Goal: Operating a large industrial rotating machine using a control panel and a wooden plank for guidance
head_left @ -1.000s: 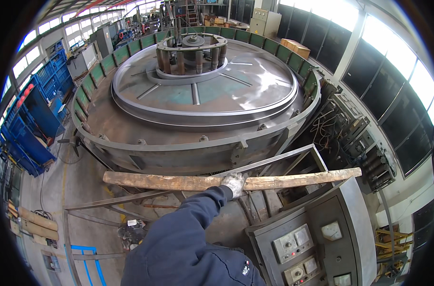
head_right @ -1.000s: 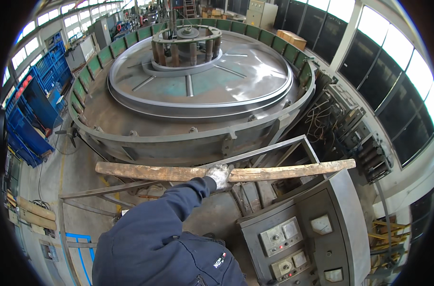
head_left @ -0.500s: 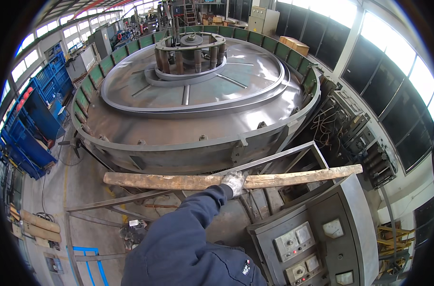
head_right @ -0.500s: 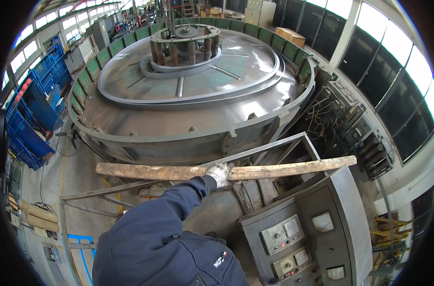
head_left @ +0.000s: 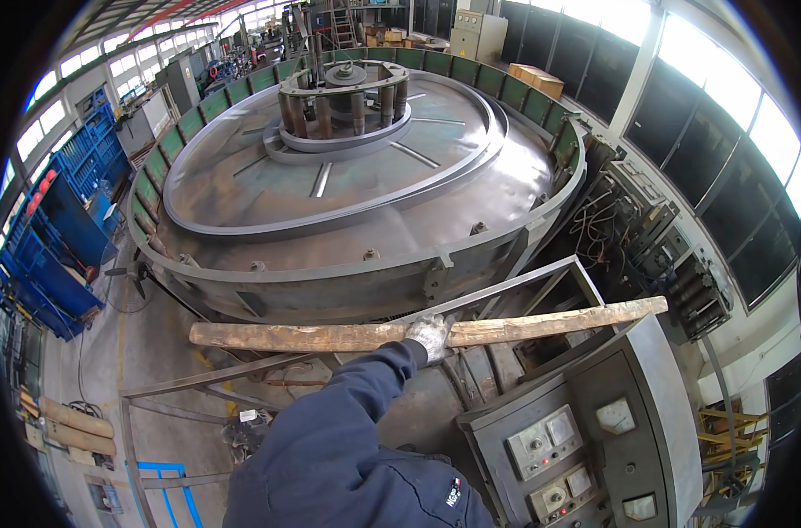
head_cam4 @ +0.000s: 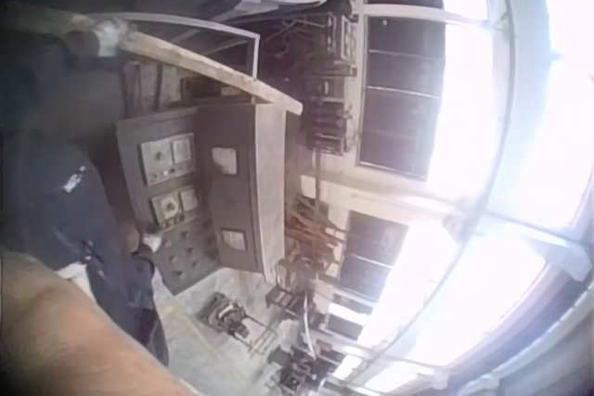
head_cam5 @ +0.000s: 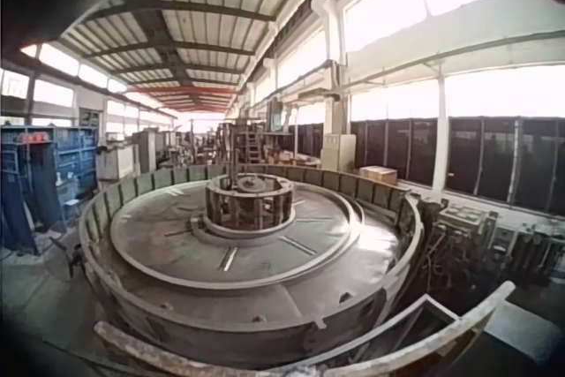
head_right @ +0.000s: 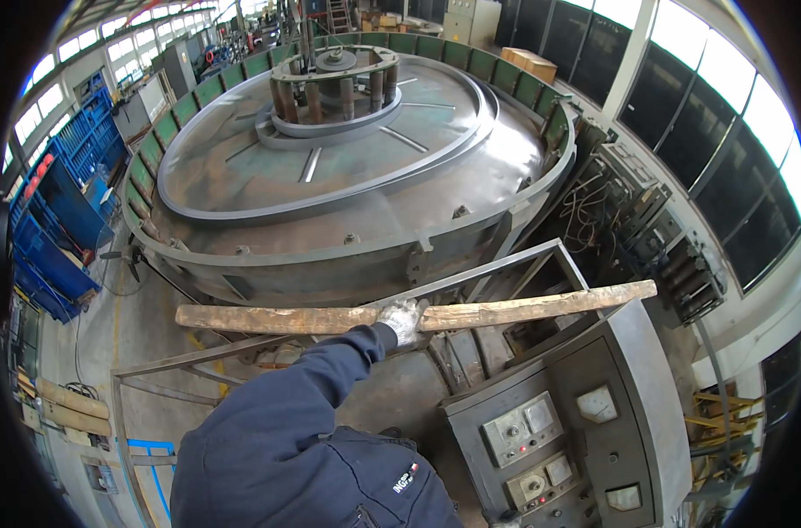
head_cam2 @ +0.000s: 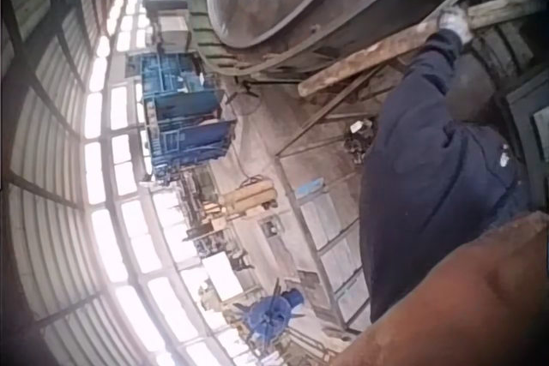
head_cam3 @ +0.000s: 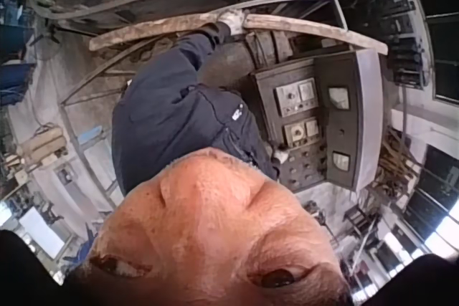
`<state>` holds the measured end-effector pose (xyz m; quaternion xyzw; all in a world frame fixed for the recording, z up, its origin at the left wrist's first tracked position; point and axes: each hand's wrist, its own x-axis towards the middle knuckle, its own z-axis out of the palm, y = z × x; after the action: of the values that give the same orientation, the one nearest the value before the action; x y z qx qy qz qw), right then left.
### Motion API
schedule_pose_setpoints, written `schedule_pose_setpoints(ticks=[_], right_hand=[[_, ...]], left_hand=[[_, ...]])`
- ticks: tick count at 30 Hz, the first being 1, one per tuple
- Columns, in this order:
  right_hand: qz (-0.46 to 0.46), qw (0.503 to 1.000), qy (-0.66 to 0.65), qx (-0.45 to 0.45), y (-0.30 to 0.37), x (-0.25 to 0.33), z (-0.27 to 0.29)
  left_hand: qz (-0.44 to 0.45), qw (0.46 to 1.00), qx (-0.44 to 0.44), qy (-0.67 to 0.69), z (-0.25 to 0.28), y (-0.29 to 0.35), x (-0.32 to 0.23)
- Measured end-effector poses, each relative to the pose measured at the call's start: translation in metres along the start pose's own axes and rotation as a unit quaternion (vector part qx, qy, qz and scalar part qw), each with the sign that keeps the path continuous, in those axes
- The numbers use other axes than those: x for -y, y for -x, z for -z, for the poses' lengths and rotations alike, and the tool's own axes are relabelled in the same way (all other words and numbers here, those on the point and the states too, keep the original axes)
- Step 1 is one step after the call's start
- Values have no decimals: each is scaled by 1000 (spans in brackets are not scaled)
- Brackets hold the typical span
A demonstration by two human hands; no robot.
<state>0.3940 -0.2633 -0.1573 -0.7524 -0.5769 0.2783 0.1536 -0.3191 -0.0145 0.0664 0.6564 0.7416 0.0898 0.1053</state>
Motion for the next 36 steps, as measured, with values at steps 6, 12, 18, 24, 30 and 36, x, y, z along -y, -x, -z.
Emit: schedule_pose_setpoints(ticks=[6, 12, 18, 24, 30, 36], right_hand=[[2, 999, -43, -29, -1, -12, 4], [-234, 834, -497, -49, 5, 5, -34], [-234, 914, -331, -14, 8, 46, -21], [-270, 840, -464, -80, 2, 6, -30], [-94, 972, -210, -46, 10, 11, -4], [-3, 998, 45, -48, 17, 39, 19]], left_hand=[[3, 999, 24, 23, 7, -5, -5], [-18, 999, 29, -8, 10, -5, -6], [-17, 999, 32, -17, 8, -3, -4], [-25, 999, 17, -10, 6, -4, -3], [-8, 1000, 21, -9, 4, 0, 0], [1, 1000, 20, 11, 8, -2, -3]])
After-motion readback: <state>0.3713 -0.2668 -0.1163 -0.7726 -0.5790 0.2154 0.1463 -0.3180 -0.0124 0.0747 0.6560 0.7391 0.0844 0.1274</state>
